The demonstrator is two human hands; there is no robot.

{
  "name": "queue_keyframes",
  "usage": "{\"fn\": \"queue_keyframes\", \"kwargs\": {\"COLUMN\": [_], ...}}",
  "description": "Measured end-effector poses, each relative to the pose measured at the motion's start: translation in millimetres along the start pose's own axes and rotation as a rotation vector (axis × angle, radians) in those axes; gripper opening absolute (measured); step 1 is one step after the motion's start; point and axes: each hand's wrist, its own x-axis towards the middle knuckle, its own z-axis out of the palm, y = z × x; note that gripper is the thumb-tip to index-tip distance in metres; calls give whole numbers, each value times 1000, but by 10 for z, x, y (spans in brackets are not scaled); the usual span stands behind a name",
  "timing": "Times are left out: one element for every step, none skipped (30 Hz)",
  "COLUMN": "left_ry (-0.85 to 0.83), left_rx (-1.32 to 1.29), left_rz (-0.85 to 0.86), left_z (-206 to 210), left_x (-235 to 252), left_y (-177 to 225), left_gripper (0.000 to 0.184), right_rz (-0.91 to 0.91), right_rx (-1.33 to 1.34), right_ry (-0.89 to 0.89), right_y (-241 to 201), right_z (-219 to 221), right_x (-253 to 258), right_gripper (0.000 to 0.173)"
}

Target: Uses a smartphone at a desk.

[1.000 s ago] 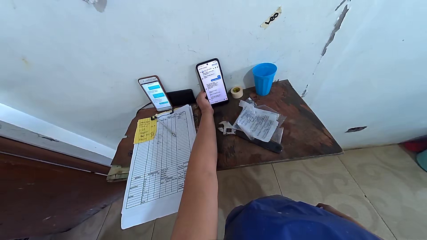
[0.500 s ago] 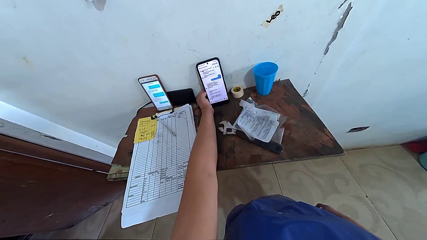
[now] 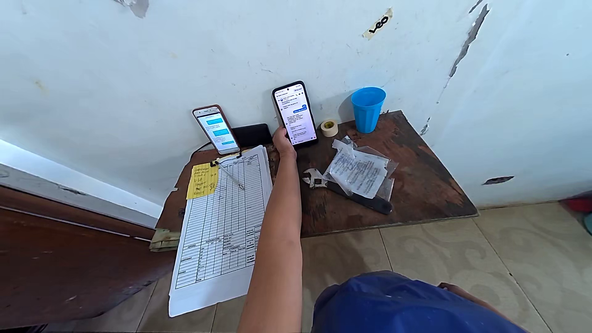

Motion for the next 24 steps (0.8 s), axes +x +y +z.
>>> {"fn": "queue_keyframes", "kwargs": {"left_ry": [-1,-4,-8,-14,-17,-16,-13,-11,-7,-5,-6,-7,-7,-6,-5,-3,-5,-8,-9,-9,-9,-9,-10,-9], "left_rx": [1,3,3,4,1,1,2,0,1,5,9,12,13,12,11,11,13,13,13,13,12,8,4,7], "left_rz": [5,12,17,20,20,18,16,10,3,-1,0,3,6,5,3,2,1,1,2,5,10,12,12,11], "left_z": [-1,-2,-3,-6,-8,-6,-2,0,0,-3,-8,-10,-10,-9,-7,-5,-6,-11,-12,-12,-10,-11,-13,-14], "left_x": [0,1,-1,-3,-5,-5,-3,-1,2,4,5,3,2,1,2,3,6,10,12,12,14,14,16,19], "left_y": [-3,-8,-10,-11,-10,-8,-6,-7,-9,-9,-11,-8,-9,-9,-10,-10,-12,-17,-22,-23,-25,-25,-27,-30], "left_gripper": [29,28,27,28,29,30,30,30,30,30,30,30,30,31,31,32,32,32,32,31,30,29,30,30], "right_rz": [5,5,0,-9,-13,-13,-8,-1,5,8,6,4,4,5,3,0,0,1,1,-1,-4,-6,-8,-6], "right_rx": [-14,-21,-25,-30,-32,-35,-35,-27,-17,-6,4,13,21,22,18,9,4,7,9,8,5,1,-2,-3], "right_ry": [-11,-15,-9,1,6,6,6,9,14,16,16,15,14,12,8,2,3,6,10,11,9,4,4,4], "right_y": [-63,-85,-51,22,71,89,93,89,86,88,97,109,120,126,128,127,124,121,126,138,147,153,158,148], "right_z": [-14,-18,-11,2,9,11,12,15,19,22,25,27,28,28,22,15,11,9,11,10,8,6,4,3], "right_x": [-78,-112,-78,1,58,87,92,84,79,78,87,101,115,129,135,136,134,133,144,165,182,190,195,183], "right_gripper": [48,47,47,46,46,47,47,46,46,46,46,46,46,46,46,47,47,47,47,48,48,49,49,48]}}
